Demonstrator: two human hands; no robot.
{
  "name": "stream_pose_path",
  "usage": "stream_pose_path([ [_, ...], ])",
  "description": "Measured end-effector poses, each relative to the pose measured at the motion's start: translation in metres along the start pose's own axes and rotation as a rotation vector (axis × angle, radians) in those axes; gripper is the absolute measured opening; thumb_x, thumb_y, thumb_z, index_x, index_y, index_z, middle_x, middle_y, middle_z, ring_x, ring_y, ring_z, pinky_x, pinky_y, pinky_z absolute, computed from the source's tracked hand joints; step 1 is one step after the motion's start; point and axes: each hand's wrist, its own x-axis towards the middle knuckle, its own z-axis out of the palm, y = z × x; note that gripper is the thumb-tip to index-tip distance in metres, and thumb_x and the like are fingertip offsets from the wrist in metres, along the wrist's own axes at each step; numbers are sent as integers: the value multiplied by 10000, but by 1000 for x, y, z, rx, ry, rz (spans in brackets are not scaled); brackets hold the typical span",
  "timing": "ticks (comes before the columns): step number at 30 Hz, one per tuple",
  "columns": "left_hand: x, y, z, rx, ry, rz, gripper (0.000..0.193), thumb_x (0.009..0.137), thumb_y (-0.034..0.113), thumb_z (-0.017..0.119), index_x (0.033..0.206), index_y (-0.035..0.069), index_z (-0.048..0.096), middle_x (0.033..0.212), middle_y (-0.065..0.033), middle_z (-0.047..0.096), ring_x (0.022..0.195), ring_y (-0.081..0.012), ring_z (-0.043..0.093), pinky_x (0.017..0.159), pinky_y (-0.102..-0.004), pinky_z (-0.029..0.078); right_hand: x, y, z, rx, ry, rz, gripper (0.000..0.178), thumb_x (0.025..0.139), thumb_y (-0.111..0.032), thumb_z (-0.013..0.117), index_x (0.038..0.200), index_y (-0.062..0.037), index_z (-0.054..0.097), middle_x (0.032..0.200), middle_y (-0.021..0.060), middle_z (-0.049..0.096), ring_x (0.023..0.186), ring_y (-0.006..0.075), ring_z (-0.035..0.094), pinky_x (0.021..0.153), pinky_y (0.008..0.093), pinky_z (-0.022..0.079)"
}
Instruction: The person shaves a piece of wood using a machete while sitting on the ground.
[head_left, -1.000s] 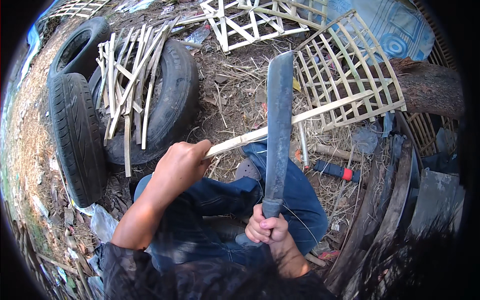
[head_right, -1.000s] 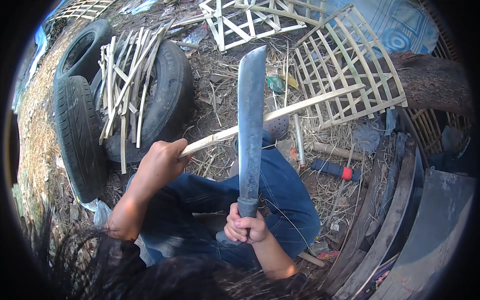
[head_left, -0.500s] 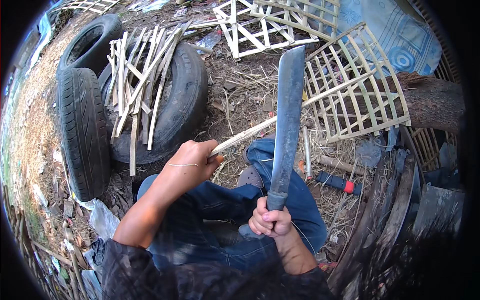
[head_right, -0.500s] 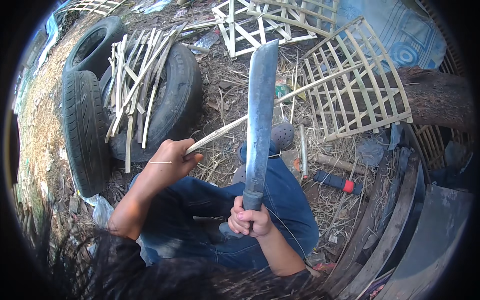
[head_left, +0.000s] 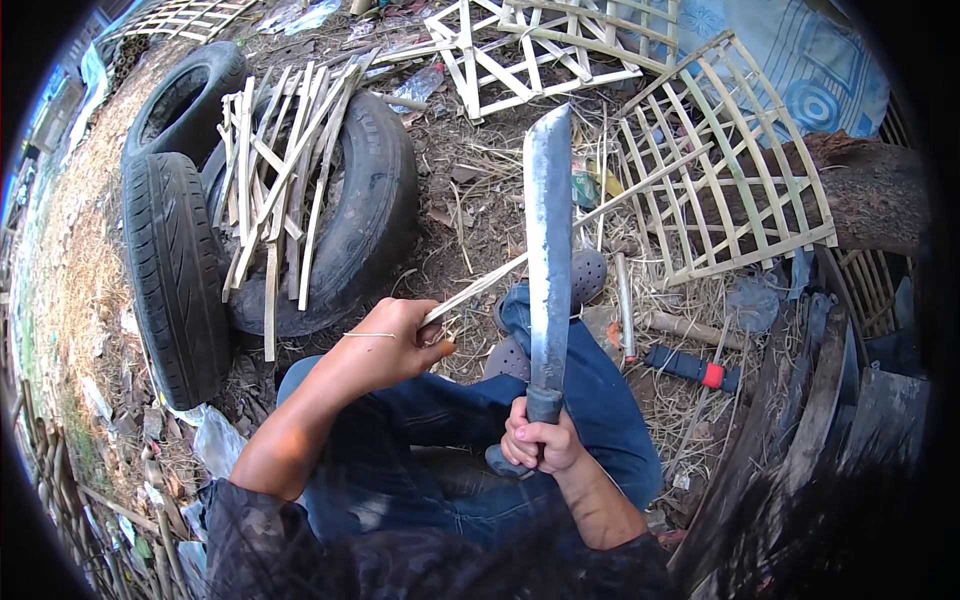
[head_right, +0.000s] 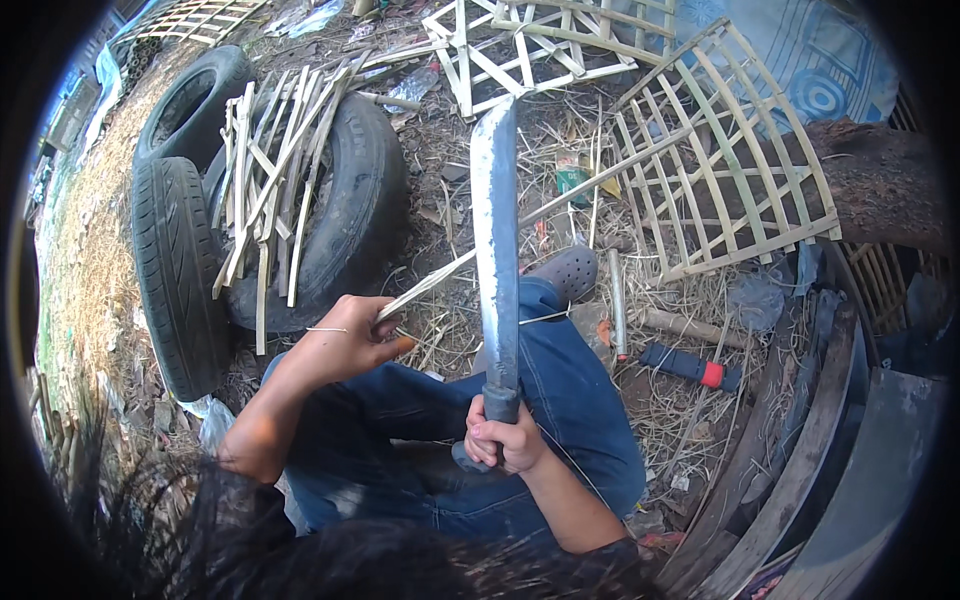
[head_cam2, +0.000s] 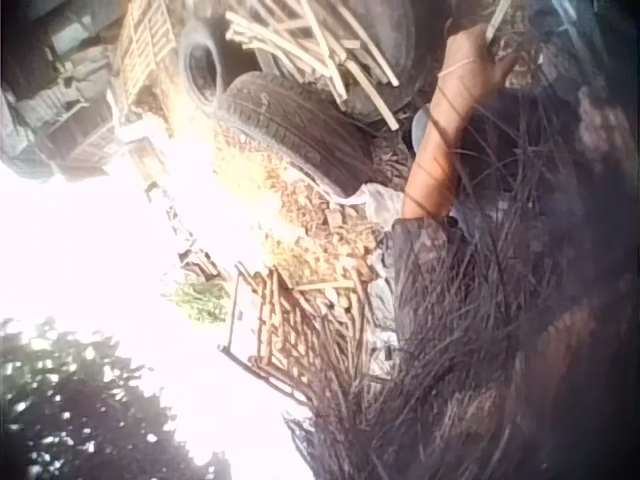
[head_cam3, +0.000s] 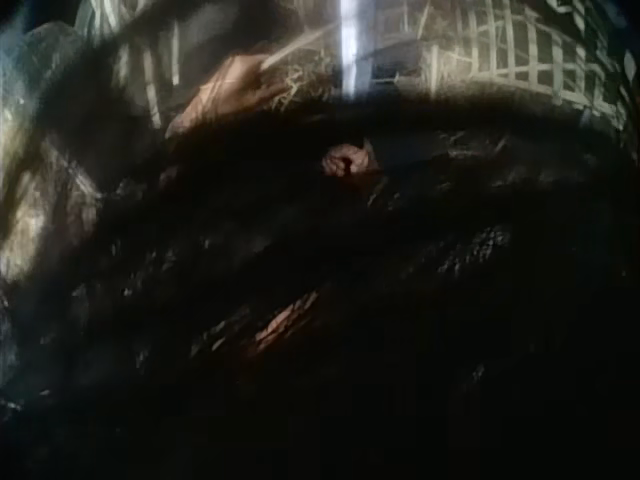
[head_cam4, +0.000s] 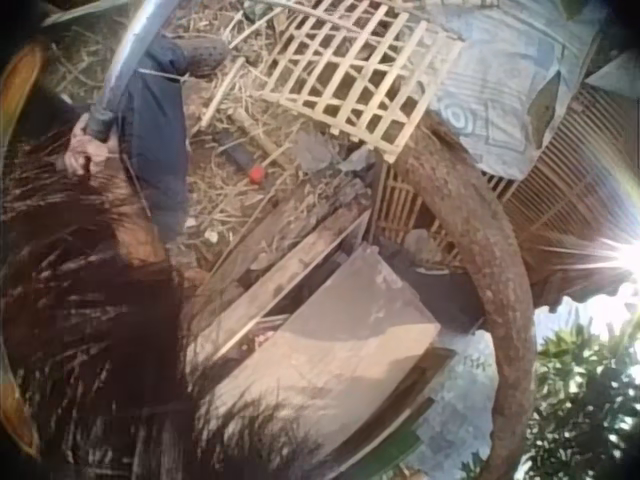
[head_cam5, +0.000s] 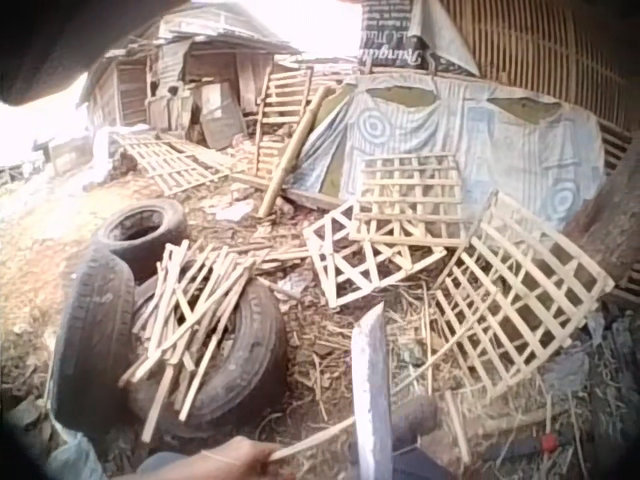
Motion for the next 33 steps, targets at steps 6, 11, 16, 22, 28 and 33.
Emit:
stream_pose_path([
  [6, 5, -1, 3, -27, -111, -80, 388, 768, 133, 756, 679, 28, 393, 568, -38, 348, 578, -118, 322, 503, -333, 334, -3, 1, -11, 85, 2, 35, 122, 789, -58, 577, 752, -75, 463, 496, -2, 420, 373, 113, 442, 485, 304, 402],
  [11, 10, 7, 6, -153, -215, -49, 427, 754, 139, 789, 670, 89, 373, 616, 62, 325, 599, -49, 323, 501, -264, 293, -9, -1, -18, 135, -69, -62, 139, 783, -59, 567, 725, -76, 443, 487, 0, 410, 372, 113, 437, 492, 300, 401],
  [16, 8, 9, 3, -105, -220, -143, 428, 748, 154, 794, 671, 88, 378, 619, 59, 331, 595, -54, 327, 502, -260, 290, -11, 3, -13, 139, -66, 34, 139, 785, -62, 564, 713, -74, 444, 485, 3, 409, 376, 118, 432, 504, 305, 404],
  [22, 7, 0, 6, -85, -198, -46, 419, 754, 167, 789, 667, 78, 388, 607, 53, 342, 587, -57, 327, 490, -264, 283, -14, 7, -13, 137, -106, -39, 122, 785, -60, 564, 735, -68, 453, 488, 4, 410, 370, 115, 426, 488, 301, 399],
  [28, 9, 4, 4, -98, -163, -66, 421, 757, 135, 787, 653, 82, 382, 600, 64, 325, 582, -52, 312, 482, -265, 273, -19, 1, -8, 120, -97, -15, 125, 783, -60, 574, 740, -61, 457, 492, -1, 421, 370, 105, 444, 466, 296, 405],
  [33, 9, 8, 3, -83, -224, -60, 421, 777, 112, 753, 667, 49, 352, 599, 6, 303, 602, -93, 303, 496, -315, 315, -18, 14, -11, 138, -158, -94, 127, 780, -50, 570, 741, -63, 449, 486, 0, 416, 371, 107, 438, 473, 304, 410],
])
